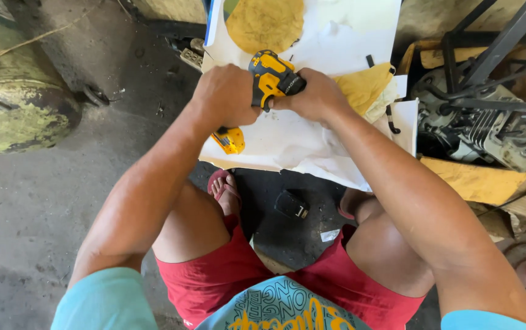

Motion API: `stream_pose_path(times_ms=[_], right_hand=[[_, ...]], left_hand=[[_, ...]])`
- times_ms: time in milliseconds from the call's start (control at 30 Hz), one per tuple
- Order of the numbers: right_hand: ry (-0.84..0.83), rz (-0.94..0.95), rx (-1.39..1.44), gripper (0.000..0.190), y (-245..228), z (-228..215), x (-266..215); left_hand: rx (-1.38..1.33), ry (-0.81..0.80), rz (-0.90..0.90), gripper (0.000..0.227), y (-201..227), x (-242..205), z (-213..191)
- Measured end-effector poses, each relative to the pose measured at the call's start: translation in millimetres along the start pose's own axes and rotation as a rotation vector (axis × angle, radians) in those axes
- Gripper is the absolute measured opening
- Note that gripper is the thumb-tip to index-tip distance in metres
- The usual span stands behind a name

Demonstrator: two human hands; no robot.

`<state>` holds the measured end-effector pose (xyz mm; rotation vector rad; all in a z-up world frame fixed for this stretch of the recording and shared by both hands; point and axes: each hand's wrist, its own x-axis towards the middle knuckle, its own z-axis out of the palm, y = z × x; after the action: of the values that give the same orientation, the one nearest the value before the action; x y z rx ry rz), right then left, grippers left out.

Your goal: The person disassembles a cordless drill by removing screws from the casing with a screwdriver. They then separate the casing halves and remove the internal motor and gear assembly, placing the parts on a white sheet.

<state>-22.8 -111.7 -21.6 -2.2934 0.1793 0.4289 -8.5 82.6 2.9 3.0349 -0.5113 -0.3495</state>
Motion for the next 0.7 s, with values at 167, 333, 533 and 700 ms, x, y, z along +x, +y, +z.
stream_pose_path(times_ms=[167, 333, 533, 700], right_hand=[[0.029, 0.011, 0.005, 0.064, 0.8, 1.7, 1.4], [0.030, -0.109, 0.007, 0.064, 9.4, 5.3, 5.7], [0.035, -0.160, -0.012, 0.067, 5.2, 4.0, -2.1], [-0.005, -0.119, -0.074, 0.068, 8.2, 4.8, -2.5]], left_hand=[[0.050, -0.042, 0.023, 0.047, -0.8, 8.7, -3.8], [0.028, -0.031, 0.066, 0.043, -5.3, 6.5, -2.6], [-0.076, -0.051, 0.067, 0.047, -8.9, -1.0, -10.6], [-0.087, -0.055, 0.029, 0.053, -8.9, -2.0, -3.7]])
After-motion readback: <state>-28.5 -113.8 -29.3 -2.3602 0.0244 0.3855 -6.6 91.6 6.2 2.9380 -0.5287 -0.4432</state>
